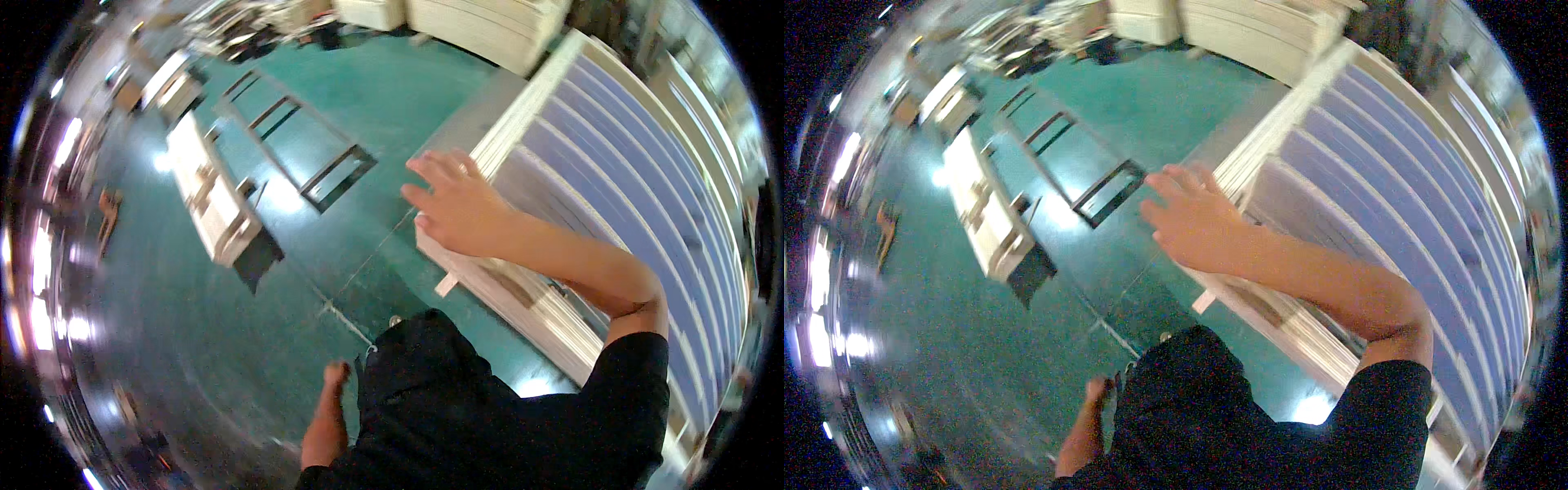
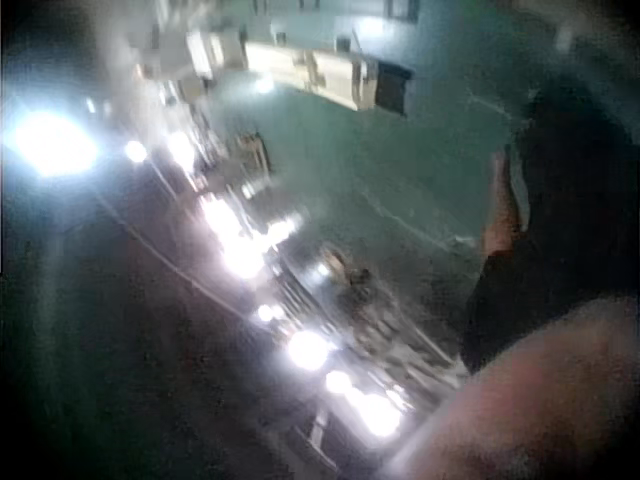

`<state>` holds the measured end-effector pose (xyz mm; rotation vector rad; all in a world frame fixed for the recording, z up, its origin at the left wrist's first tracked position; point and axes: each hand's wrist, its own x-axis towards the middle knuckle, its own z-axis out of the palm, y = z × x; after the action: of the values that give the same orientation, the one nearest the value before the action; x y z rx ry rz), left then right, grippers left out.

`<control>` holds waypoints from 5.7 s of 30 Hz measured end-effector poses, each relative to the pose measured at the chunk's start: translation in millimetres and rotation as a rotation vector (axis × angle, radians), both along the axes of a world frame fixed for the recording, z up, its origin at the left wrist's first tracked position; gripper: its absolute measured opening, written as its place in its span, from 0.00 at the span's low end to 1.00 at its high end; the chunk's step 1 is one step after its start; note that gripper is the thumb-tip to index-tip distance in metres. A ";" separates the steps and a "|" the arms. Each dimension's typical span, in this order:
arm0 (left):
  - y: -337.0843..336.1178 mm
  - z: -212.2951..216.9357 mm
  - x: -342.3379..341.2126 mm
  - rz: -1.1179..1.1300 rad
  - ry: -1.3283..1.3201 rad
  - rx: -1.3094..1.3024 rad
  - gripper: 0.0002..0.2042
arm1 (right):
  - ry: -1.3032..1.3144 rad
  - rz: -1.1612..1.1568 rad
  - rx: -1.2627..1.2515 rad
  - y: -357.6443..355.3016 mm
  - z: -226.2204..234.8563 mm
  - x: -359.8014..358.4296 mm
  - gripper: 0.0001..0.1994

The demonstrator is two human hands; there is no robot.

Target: The person repeatedly lifts and places a large wooden frame structure onto a workbench in a workshop. They use a nail gun to secure the frame components together. The task involves handling the frame multiple times and using a power tool for assembly.

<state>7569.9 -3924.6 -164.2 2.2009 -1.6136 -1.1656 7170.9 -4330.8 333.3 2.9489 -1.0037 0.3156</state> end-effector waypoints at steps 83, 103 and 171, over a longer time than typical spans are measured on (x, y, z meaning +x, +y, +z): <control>-724.2 516.0 -699.3 -2.778 0.080 -0.829 0.27 | -0.235 -2.771 0.084 243.6 7.7 194.2 0.26; -344.0 477.9 -809.2 -2.760 0.085 -0.837 0.25 | -0.124 -2.780 0.283 648.1 -18.2 89.5 0.32; 903.3 460.3 -2376.6 -2.800 0.449 -0.992 0.30 | -0.388 -2.917 -0.039 1852.9 -76.2 -1457.5 0.35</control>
<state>5193.3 -3021.3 296.1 -1.7333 -2.6974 -0.1267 5713.4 -2478.0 257.0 -0.7109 -2.8879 0.3991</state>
